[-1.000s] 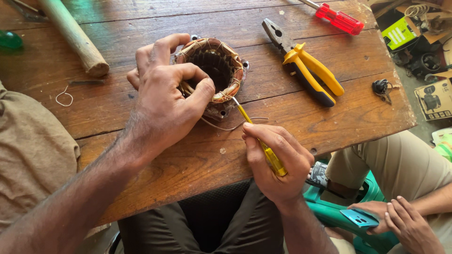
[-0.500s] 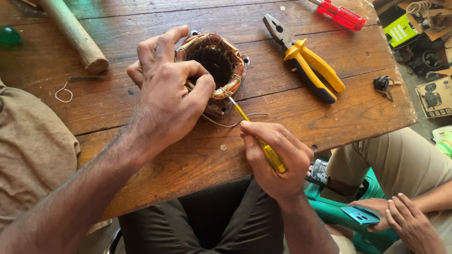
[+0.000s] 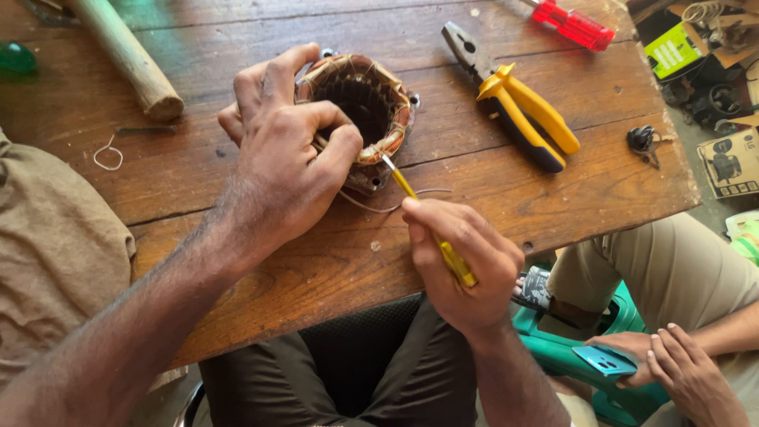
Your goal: The person works on an electric motor stator on a wooden table, threading and tucking copper wire around the winding slots. They use a small screwdriver to press wires into place and pliers to grip and pull the wire, rotating the stator as they work around it.
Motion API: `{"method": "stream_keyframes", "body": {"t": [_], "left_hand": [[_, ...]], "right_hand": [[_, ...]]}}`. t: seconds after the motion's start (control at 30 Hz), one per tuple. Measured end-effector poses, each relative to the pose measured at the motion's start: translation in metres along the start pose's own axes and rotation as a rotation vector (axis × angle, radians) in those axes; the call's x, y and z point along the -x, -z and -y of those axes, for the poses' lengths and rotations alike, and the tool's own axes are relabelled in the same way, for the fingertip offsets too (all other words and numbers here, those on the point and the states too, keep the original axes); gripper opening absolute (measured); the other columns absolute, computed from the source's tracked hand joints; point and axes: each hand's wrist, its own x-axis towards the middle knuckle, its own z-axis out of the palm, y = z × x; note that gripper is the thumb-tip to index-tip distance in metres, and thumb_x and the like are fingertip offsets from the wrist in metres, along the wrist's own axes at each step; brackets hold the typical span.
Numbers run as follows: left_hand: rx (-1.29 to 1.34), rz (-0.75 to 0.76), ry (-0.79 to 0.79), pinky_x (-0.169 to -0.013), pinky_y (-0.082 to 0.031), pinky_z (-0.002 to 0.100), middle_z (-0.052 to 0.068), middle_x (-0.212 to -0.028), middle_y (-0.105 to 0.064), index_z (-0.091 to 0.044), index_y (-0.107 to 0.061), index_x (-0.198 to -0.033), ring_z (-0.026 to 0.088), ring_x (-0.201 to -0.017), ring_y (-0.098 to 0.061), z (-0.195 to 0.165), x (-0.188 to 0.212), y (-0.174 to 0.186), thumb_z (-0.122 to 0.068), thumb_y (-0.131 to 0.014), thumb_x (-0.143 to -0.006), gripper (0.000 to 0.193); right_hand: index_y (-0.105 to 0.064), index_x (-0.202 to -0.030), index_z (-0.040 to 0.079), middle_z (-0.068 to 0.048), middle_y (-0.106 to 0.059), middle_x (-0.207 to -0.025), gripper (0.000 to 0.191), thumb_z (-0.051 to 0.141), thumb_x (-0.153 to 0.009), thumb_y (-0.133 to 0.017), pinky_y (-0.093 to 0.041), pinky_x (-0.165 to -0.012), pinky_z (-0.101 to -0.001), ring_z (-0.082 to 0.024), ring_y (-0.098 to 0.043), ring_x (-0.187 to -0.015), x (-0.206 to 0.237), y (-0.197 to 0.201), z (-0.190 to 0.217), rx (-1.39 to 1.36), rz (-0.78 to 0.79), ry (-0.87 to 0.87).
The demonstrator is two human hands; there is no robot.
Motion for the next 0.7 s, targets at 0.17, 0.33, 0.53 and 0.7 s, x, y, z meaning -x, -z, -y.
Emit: {"method": "stream_keyframes", "body": {"t": [0.17,0.33,0.53,0.7], "left_hand": [[0.004,-0.016,-0.002,-0.112,-0.018,0.057,0.022,-0.156,-0.041,-0.006,-0.081,-0.096,0.035,-0.141,-0.026,-0.0003,-0.001,-0.0004,-0.027,-0.065,-0.093,0.027],[0.023,-0.012,0.013,-0.111,-0.017,0.057,0.022,-0.155,-0.041,-0.006,-0.081,-0.094,0.035,-0.141,-0.026,-0.0002,-0.0011,-0.0017,-0.027,-0.064,-0.093,0.027],[0.026,-0.025,-0.005,-0.111,-0.016,0.057,0.022,-0.155,-0.041,-0.007,-0.081,-0.095,0.036,-0.142,-0.026,0.0004,-0.0001,-0.0017,-0.028,-0.065,-0.094,0.026],[0.039,-0.043,-0.012,-0.113,-0.018,0.056,0.021,-0.155,-0.042,-0.008,-0.081,-0.097,0.036,-0.142,-0.028,-0.0003,0.0011,-0.0014,-0.028,-0.065,-0.094,0.026]], "right_hand": [[-0.07,-0.119,-0.002,-0.013,-0.077,-0.109,0.021,-0.007,-0.099,-0.067,-0.064,-0.089,-0.0282,-0.018,-0.078,-0.098,-0.0028,0.0017,0.0022,-0.089,0.021,-0.102],[-0.072,-0.118,-0.003,-0.013,-0.078,-0.105,0.02,-0.005,-0.1,-0.064,-0.065,-0.084,-0.0269,-0.015,-0.078,-0.095,-0.0049,0.0075,0.0012,-0.205,0.071,-0.263],[-0.071,-0.12,-0.004,-0.013,-0.078,-0.105,0.02,-0.004,-0.102,-0.062,-0.066,-0.085,-0.0288,-0.016,-0.077,-0.095,-0.0008,0.0045,0.0001,-0.277,0.015,-0.299],[-0.067,-0.123,-0.007,-0.016,-0.077,-0.105,0.022,-0.002,-0.104,-0.06,-0.066,-0.083,-0.0303,-0.018,-0.077,-0.094,-0.0009,0.0031,-0.0004,-0.337,-0.001,-0.367]]}}
